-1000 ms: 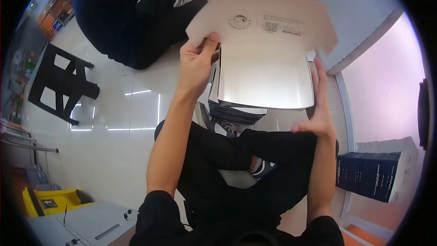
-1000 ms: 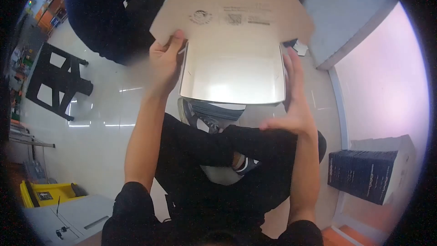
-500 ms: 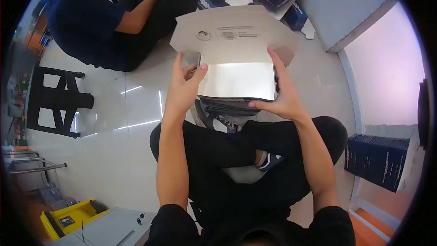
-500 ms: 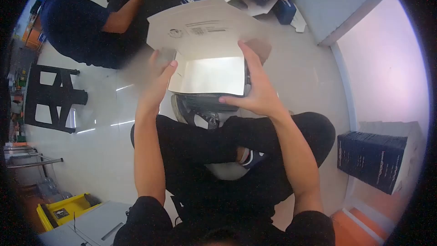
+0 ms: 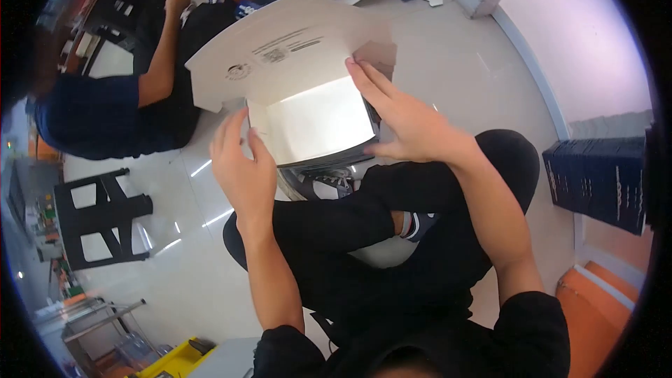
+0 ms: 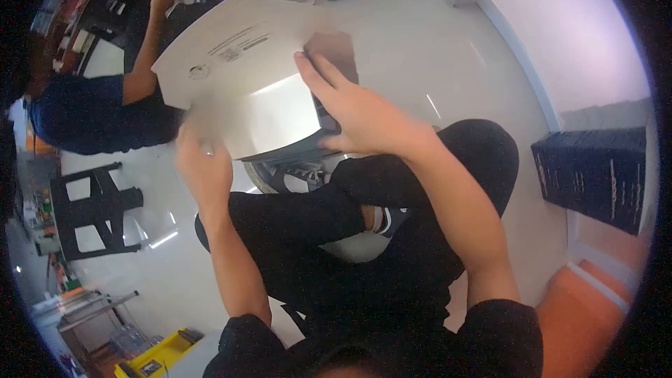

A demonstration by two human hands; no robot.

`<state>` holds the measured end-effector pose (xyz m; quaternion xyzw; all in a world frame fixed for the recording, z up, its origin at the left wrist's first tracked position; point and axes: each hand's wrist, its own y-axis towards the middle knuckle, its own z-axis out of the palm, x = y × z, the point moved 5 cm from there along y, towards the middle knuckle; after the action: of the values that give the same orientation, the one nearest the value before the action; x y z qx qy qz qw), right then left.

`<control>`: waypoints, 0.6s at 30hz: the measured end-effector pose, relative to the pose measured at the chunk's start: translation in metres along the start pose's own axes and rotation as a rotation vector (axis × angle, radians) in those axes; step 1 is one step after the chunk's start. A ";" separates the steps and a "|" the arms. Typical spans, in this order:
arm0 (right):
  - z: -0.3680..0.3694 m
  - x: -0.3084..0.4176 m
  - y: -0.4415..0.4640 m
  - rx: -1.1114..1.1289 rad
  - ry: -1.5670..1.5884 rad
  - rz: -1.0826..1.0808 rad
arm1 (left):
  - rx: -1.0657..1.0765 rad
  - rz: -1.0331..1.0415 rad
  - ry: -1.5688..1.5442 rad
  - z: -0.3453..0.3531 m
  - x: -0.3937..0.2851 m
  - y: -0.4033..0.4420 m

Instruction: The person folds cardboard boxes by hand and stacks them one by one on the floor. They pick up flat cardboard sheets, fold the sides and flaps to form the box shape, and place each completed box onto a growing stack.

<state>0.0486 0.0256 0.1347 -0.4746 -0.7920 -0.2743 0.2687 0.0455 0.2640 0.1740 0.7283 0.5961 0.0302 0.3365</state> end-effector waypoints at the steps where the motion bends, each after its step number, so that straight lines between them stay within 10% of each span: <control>1: -0.001 -0.002 -0.002 0.039 0.016 -0.086 | -0.034 0.196 0.133 -0.002 -0.018 0.002; 6: -0.001 -0.008 0.001 0.097 0.095 -0.011 | 0.544 0.345 -0.245 0.033 -0.090 -0.013; 18: -0.007 -0.016 -0.008 0.077 -0.143 -0.257 | 0.563 0.629 0.108 0.047 -0.093 -0.017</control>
<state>0.0496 0.0081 0.1267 -0.3769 -0.8734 -0.2412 0.1921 0.0251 0.1612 0.1618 0.9356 0.3465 0.0056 0.0671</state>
